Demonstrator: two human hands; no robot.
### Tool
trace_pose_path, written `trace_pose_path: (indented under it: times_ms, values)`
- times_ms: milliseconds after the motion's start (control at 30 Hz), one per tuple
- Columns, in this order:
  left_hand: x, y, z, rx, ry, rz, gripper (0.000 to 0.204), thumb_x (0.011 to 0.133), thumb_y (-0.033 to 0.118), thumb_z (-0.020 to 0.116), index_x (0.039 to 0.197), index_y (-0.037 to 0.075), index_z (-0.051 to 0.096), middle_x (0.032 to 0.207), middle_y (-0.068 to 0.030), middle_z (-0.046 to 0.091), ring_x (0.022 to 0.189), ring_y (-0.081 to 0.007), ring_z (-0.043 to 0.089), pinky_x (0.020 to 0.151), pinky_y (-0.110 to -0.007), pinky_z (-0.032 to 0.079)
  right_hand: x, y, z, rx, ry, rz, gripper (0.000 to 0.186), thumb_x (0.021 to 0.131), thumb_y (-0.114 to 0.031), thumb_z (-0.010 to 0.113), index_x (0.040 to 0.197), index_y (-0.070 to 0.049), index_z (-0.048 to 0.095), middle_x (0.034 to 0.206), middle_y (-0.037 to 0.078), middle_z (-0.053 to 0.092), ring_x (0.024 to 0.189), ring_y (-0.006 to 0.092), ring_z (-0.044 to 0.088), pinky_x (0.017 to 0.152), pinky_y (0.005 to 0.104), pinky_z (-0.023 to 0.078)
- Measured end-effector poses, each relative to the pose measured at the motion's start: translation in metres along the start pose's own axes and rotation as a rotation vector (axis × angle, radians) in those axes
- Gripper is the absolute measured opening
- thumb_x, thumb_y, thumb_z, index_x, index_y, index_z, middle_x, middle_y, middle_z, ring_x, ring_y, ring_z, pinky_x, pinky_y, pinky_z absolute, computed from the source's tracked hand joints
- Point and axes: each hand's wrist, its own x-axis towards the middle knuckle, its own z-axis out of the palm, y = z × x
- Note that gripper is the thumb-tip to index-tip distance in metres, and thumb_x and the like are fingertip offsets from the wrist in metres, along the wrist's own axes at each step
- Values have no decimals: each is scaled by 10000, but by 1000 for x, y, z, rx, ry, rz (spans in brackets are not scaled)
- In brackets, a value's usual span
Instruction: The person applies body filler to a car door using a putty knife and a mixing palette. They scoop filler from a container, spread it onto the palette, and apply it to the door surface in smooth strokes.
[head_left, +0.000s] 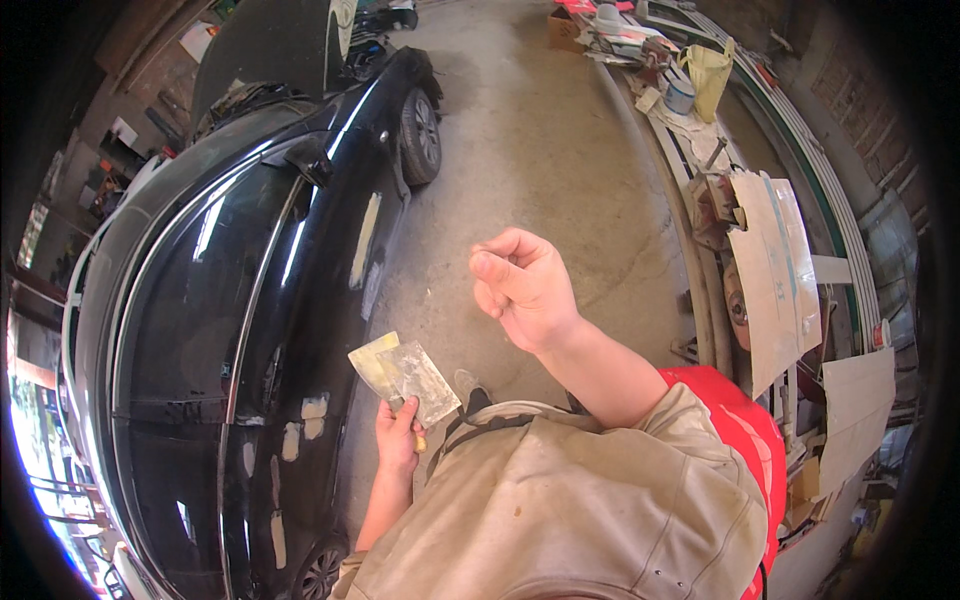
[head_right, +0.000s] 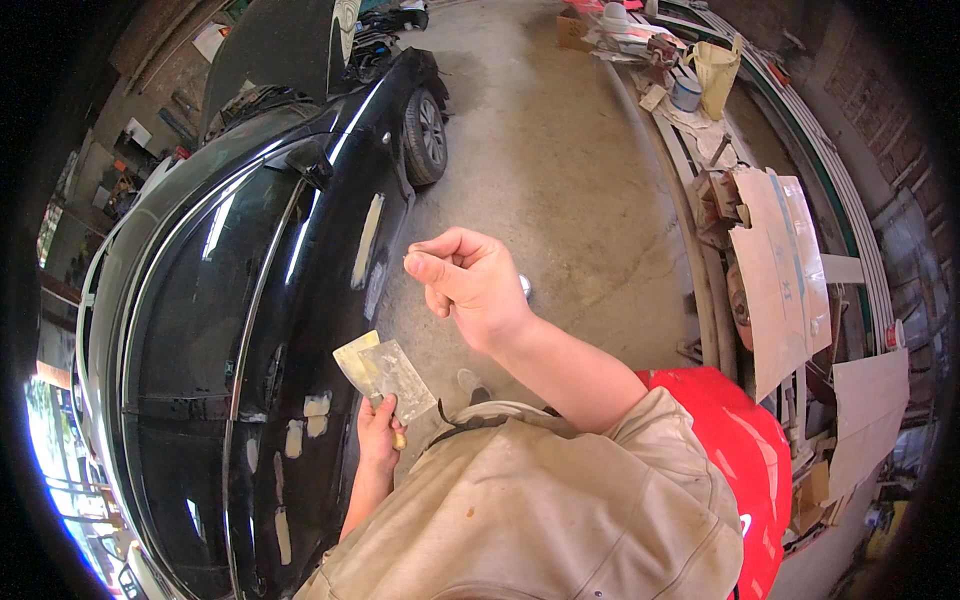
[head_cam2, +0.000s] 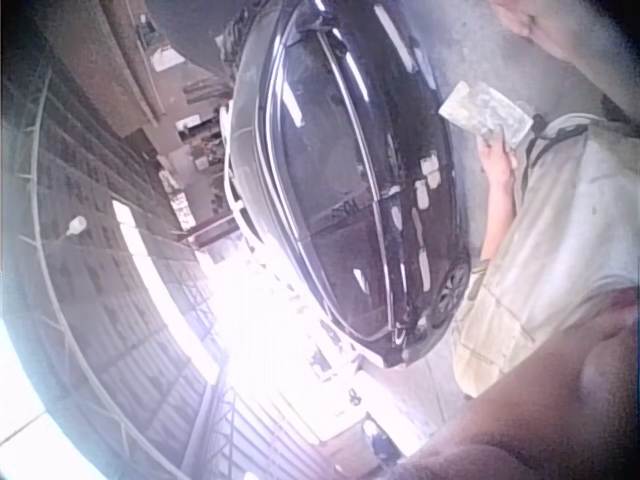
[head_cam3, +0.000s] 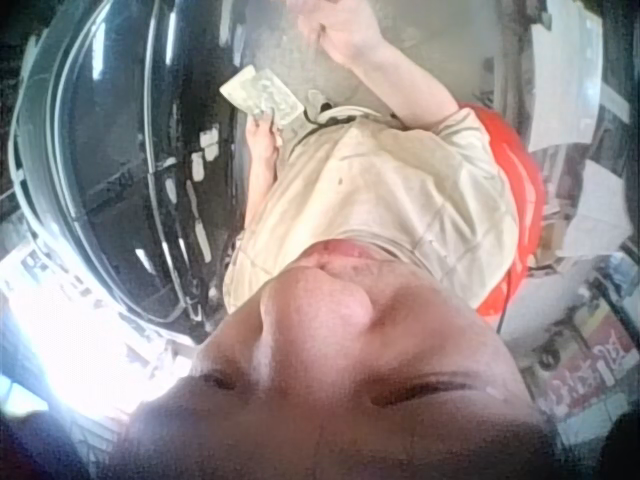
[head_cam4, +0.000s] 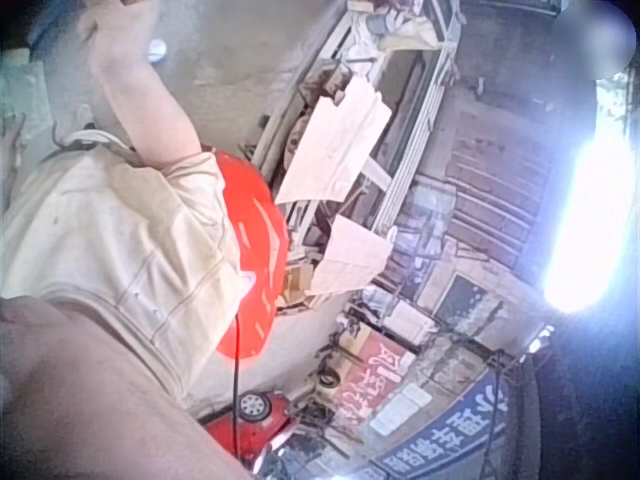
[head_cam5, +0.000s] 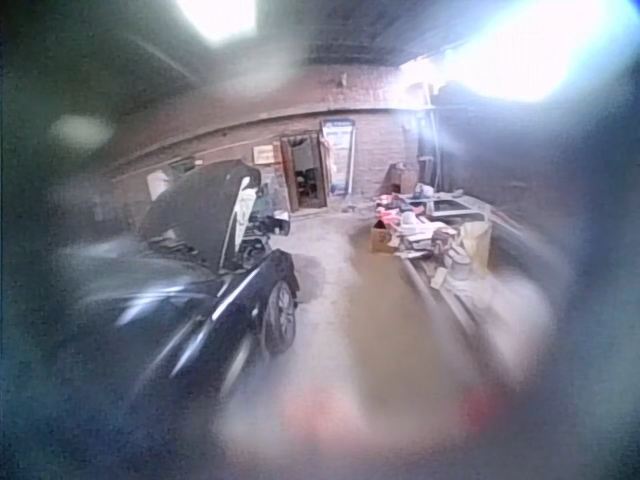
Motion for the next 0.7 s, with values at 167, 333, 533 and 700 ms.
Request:
trace_pose_path:
  times_ms: [167,333,533,700]
  values:
    - [0,-2,-1,-8,-10,8,215,925,108,660,1114,98,558,724,15,591,504,-51,479,439,-208,402,0,1,-4,-35,92,-33,144,885,-75,726,805,-78,606,637,-2,576,470,75,481,432,243,374]
    - [0,-2,-1,-28,-9,10,198,929,108,657,1098,94,557,695,17,572,497,-53,475,431,-212,393,2,3,-5,-74,122,-21,125,909,-47,687,829,-88,602,609,-12,553,466,80,464,434,252,382]
    - [-4,-2,-7,-29,18,15,181,933,110,652,1085,98,555,659,15,555,482,-62,471,425,-216,390,7,14,-10,-82,55,-34,115,891,-112,732,846,-65,637,640,-10,589,481,55,509,425,225,404]
    - [-7,-2,-15,-34,22,23,189,935,116,649,1094,99,549,649,13,551,479,-67,474,424,-220,390,7,26,-13,-98,55,-6,98,892,-115,731,868,-62,653,644,-13,593,492,52,510,434,227,413]
